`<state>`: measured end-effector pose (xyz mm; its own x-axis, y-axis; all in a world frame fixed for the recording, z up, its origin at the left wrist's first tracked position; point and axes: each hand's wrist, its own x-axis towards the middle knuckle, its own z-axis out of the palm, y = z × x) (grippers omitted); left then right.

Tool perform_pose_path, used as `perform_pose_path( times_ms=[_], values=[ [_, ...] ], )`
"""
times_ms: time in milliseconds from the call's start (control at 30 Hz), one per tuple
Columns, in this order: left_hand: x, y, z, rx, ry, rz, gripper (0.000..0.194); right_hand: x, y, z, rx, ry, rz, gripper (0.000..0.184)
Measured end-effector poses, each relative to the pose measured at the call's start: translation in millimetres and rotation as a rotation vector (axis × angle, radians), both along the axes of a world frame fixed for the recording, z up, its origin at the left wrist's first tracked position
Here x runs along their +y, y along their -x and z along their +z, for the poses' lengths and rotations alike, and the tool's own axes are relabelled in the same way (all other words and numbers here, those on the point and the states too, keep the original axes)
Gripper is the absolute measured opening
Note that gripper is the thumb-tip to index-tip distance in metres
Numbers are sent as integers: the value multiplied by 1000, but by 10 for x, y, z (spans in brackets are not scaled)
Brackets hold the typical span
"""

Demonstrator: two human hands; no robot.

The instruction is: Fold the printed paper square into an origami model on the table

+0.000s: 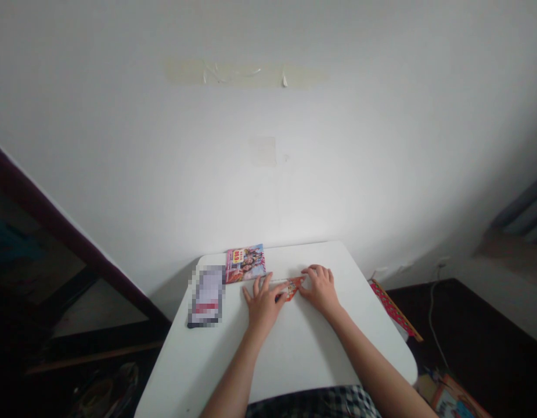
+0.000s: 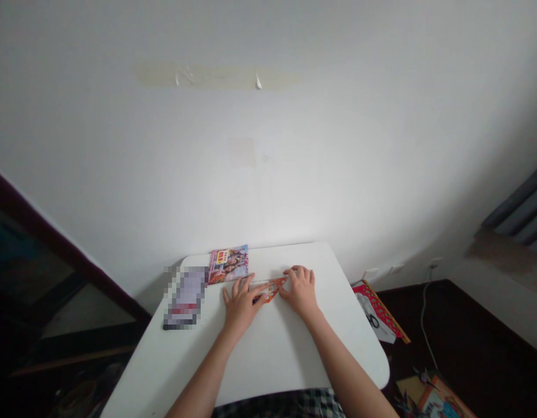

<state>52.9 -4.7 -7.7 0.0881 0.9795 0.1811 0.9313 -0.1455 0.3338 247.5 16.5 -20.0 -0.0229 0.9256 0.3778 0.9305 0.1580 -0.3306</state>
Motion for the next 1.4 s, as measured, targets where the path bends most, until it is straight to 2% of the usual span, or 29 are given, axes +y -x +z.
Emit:
perform_pose_path(
  times_ms=[500,767,967,1200,1400],
  values=[
    [10,-2,-46,24,-31,6,33,-127,108,9,-35,58,42,66],
    [28,7,-91,1,-40,3,34,-110,106,-71,-69,30,52,74],
    [20,8,-58,11,-27,6,35,-113,90,-51,-52,32,54,60],
    [9,-5,-6,14,7,14,35,-120,105,-32,-108,0,47,58],
    [7,-1,20,2,30,5,35,-108,115,14,-56,-15,2,41]
  ],
)
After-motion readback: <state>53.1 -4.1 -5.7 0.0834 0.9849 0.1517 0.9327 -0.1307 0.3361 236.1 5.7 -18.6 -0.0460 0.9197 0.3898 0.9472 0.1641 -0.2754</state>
